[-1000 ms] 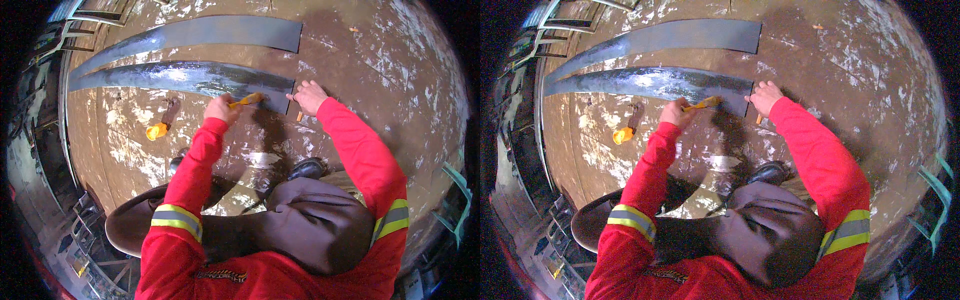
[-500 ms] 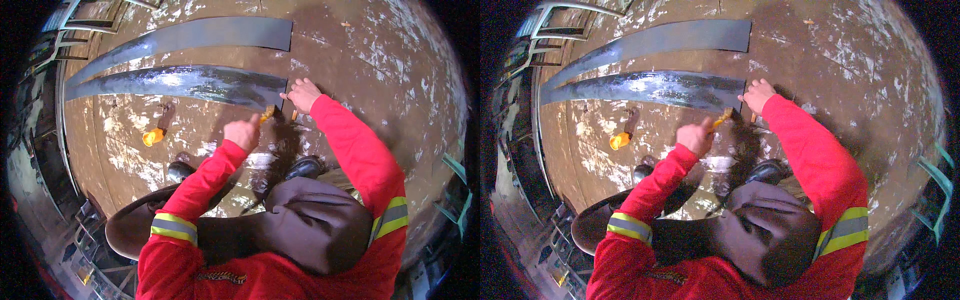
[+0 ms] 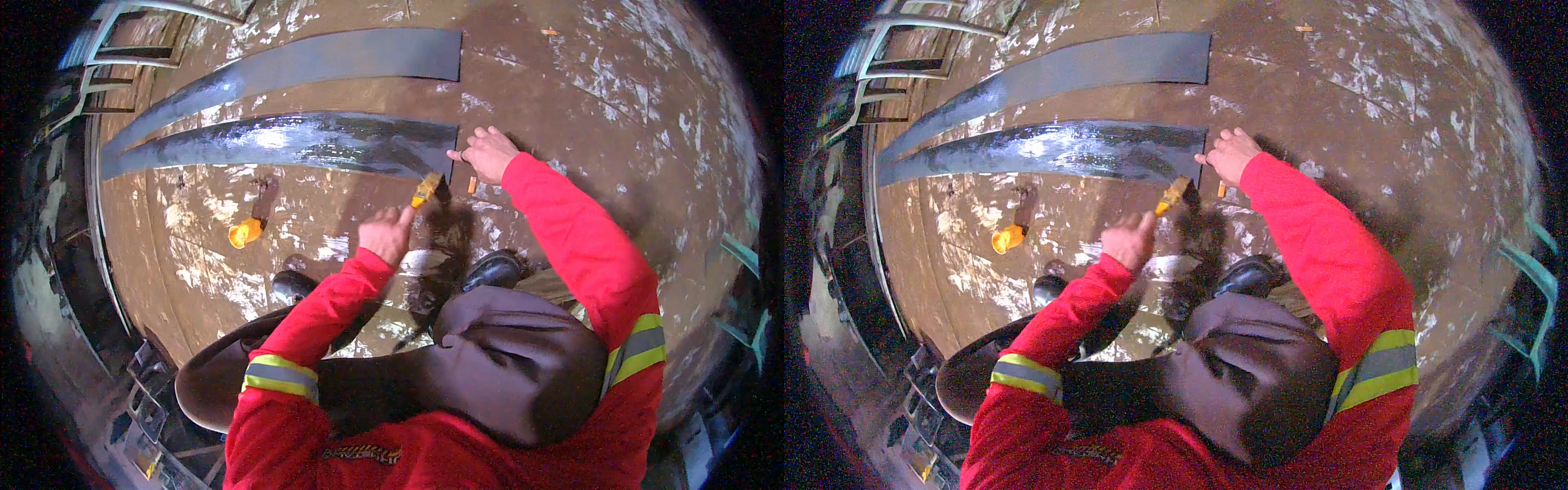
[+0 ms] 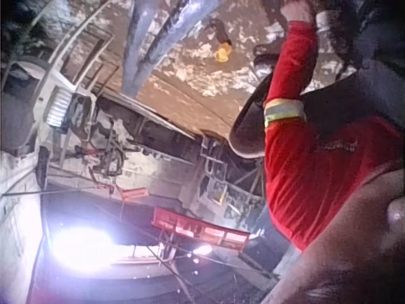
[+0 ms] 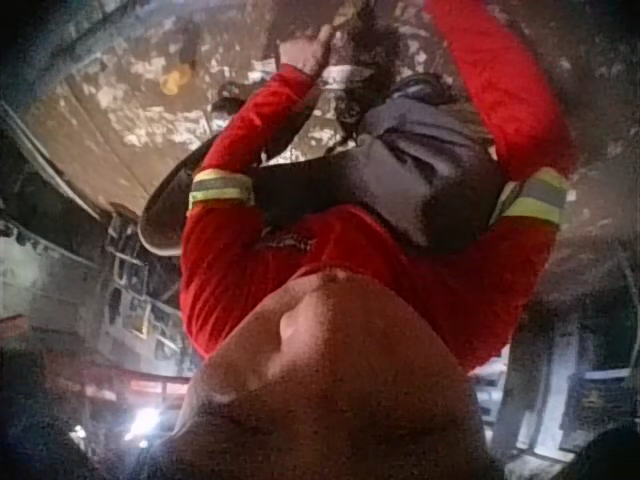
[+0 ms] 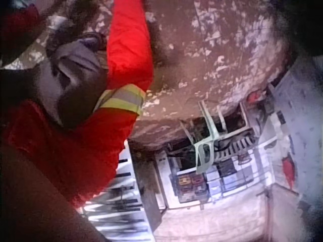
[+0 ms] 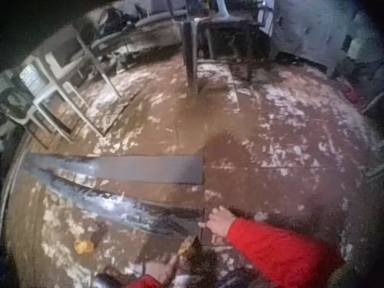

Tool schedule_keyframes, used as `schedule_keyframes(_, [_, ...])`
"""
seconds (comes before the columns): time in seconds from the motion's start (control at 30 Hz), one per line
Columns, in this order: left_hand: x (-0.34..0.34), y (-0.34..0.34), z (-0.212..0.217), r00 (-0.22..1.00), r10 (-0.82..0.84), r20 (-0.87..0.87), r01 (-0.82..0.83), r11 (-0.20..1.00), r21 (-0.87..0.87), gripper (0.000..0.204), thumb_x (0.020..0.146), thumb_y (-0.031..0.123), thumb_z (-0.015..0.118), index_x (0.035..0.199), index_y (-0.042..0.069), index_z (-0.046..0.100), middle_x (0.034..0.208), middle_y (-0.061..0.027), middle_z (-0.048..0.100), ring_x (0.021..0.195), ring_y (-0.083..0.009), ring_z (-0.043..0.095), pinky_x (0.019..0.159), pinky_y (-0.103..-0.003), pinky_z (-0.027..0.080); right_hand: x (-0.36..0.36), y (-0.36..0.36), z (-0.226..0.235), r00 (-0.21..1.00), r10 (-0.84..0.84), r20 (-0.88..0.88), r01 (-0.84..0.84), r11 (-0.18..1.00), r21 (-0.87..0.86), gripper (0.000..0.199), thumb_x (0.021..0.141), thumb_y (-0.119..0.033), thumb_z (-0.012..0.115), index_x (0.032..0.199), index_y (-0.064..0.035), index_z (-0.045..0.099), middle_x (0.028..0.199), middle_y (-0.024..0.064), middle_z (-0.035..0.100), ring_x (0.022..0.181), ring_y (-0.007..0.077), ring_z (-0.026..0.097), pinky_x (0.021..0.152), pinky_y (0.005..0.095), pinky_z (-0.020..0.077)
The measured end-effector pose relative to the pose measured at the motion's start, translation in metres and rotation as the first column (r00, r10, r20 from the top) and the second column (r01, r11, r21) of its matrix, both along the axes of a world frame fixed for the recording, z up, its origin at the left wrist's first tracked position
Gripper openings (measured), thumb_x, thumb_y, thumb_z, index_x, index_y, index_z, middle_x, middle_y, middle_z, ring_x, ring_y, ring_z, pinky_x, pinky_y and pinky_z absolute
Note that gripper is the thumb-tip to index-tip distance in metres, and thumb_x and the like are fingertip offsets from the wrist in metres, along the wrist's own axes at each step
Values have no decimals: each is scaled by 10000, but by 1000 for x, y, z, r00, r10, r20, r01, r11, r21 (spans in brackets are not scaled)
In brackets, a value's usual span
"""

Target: The person applies a dark coating to long, flat metal bars using a brush. They repeatedly dip the brush into a small yellow container and paint the surface of the bars, which are laid out on the floor. The person works methodically along the length of the bars, ensuring coverage.

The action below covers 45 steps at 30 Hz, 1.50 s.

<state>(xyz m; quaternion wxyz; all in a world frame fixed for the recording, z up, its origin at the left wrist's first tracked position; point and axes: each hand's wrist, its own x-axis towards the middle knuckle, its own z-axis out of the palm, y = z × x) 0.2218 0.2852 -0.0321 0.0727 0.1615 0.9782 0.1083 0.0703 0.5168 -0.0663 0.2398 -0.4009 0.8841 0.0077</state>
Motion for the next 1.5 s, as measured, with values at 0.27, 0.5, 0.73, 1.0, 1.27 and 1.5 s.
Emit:
schedule_keyframes(0.27, [-32,-7,-14,993,110,-37,-113,989,-93,177,787,133,575,952,149,513,767,-87,561,672,-311,594,483,-438,454,-9,4,14,996,-90,-21,84,980,-178,404,705,-139,616,1102,-195,669,930,69,589,1000,254,509,861,396,406])
schedule_keyframes(0.5, [-93,-91,126,975,134,174,-126,990,-58,206,812,280,607,945,139,536,650,-135,610,609,-354,617,520,-471,472,-16,-14,67,986,-112,-122,57,920,-389,428,676,-153,625,1097,-78,635,927,109,563,959,286,516,827,404,419])
schedule_keyframes(0.73, [-41,-293,282,960,238,151,-221,968,-119,146,779,162,653,866,62,591,742,-123,632,689,-302,643,604,-379,504,24,-172,117,957,268,111,-181,851,-493,214,646,-176,654,810,-40,663,819,123,556,900,300,514,800,415,426])
schedule_keyframes(1.0, [73,-397,164,887,440,139,-413,892,-184,144,753,175,622,861,101,563,653,-110,607,602,-304,621,543,-418,489,120,-408,41,966,-69,248,223,706,-672,418,620,-239,784,969,-58,643,993,79,542,1012,267,475,906,390,394])
schedule_keyframes(1.27, [72,-408,73,900,429,71,-421,901,-102,113,753,128,568,843,69,534,587,-118,587,516,-308,609,450,-425,460,153,-487,-17,939,-242,245,344,713,-611,678,532,-165,849,1152,-110,581,1093,96,492,1074,287,430,950,404,354])
schedule_keyframes(1.5, [54,-417,51,902,370,221,-369,928,-48,149,754,143,584,875,68,541,588,-142,604,546,-311,631,481,-430,478,146,-498,-25,953,-219,211,303,739,-602,661,470,-99,833,1092,-180,624,1112,74,492,1097,288,421,948,410,349])
